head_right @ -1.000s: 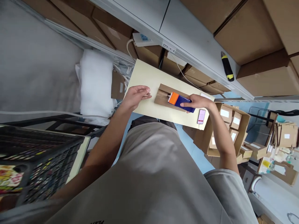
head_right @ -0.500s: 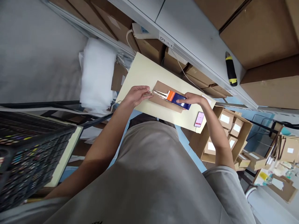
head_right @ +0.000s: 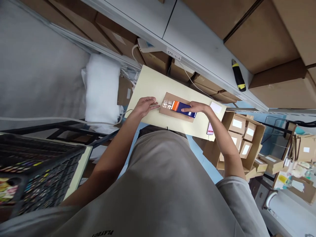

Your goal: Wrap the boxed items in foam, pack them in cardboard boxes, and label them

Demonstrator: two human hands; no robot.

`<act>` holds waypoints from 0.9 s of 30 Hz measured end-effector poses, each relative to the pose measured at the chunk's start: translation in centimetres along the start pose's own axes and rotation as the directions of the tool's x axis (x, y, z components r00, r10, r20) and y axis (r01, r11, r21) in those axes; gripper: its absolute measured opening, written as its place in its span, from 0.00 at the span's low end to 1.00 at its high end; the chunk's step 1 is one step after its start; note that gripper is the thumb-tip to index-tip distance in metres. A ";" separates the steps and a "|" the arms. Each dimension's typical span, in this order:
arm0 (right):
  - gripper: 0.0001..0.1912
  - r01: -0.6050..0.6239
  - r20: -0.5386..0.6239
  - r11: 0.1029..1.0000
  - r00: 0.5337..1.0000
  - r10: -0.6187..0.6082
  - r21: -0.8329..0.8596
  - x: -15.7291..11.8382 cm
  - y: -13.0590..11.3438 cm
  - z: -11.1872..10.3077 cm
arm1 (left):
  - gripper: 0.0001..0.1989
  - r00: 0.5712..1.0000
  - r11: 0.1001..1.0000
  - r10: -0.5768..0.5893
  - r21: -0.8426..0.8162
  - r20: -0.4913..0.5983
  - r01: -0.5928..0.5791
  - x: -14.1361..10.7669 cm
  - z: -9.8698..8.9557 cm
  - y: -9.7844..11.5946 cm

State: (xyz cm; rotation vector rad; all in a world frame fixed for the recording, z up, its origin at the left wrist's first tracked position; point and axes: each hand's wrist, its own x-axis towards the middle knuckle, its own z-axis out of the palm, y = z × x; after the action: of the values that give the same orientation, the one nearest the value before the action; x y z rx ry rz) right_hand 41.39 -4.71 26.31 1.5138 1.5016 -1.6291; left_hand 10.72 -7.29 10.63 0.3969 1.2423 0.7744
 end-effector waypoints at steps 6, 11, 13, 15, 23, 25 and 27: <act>0.40 -0.082 -0.019 0.996 0.997 0.081 -0.040 0.5 -1.1 -0.1 | 0.11 0.999 0.992 -0.032 0.119 -0.008 0.032 1.8 -0.7 -0.8; 0.40 -0.157 -0.037 0.984 0.987 0.155 -0.086 0.0 -2.3 0.2 | 0.12 0.997 0.976 -0.069 0.207 0.030 0.061 3.1 -0.2 -1.7; 0.41 -0.171 -0.034 0.984 0.985 0.169 -0.055 -0.3 -2.8 0.5 | 0.14 0.995 0.973 -0.072 0.224 0.065 0.056 3.3 0.0 -2.1; 0.43 -0.187 -0.027 0.982 0.982 0.186 -0.010 -0.4 -3.2 0.9 | 0.17 0.994 0.970 -0.065 0.239 0.092 0.041 3.2 0.2 -2.5; 0.48 -0.256 0.012 0.959 0.966 0.257 0.119 -0.2 -3.1 2.1 | 0.13 0.989 0.952 0.031 0.297 0.144 -0.073 2.5 0.2 -3.3; 0.48 -0.264 0.001 0.957 0.964 0.266 0.121 -0.3 -3.1 2.2 | 0.11 0.986 0.914 0.072 0.387 0.147 -0.125 2.5 0.2 -3.1; 0.48 -0.265 -0.006 0.957 0.963 0.268 0.120 -0.4 -3.2 2.3 | 0.09 0.981 0.839 0.135 0.510 0.139 -0.188 2.5 0.3 -2.8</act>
State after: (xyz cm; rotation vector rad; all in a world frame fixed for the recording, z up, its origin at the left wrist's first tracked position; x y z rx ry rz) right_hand 37.83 -5.92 27.43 1.7203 1.1684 -1.5671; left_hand 12.19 -7.41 7.15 0.9870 1.3299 0.5377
